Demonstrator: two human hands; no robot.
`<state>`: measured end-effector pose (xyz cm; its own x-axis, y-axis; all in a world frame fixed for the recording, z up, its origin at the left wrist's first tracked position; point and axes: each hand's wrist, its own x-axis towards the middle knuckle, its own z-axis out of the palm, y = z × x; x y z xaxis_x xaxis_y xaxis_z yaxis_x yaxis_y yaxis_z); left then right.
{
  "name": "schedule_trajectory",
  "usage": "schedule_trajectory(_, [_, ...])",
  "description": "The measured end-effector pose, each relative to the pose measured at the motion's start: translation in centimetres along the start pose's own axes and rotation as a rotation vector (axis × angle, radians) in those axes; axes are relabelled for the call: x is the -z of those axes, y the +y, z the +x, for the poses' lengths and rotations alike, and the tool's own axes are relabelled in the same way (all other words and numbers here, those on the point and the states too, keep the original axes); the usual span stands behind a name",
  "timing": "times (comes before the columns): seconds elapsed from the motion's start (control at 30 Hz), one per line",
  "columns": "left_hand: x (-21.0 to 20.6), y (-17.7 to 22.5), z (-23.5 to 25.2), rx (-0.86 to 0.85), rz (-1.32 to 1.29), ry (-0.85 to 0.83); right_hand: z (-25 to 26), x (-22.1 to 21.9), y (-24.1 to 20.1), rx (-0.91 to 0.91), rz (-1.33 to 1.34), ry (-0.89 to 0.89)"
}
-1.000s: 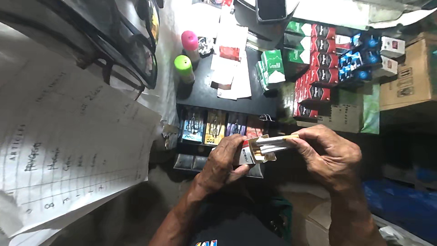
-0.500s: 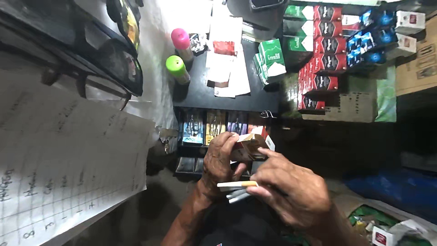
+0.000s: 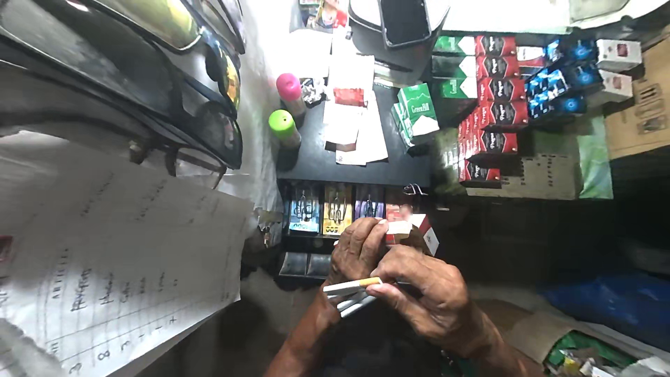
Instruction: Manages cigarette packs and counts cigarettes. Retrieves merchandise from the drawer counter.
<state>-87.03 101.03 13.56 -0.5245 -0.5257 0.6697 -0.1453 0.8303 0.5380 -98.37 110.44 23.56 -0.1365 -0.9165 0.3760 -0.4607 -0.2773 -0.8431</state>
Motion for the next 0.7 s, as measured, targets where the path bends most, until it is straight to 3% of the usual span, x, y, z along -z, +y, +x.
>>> schedule_trajectory(0.33, [1.2,-0.8,-0.4,0.115,-0.095,-0.089,-0.6,3.2,0.7,-0.088,0.129,0.130])
schedule_trajectory(0.7, [2.5,-0.4,-0.1,0.125,-0.073,-0.167,-0.3,7.5,2.7,-0.209,-0.150,0.218])
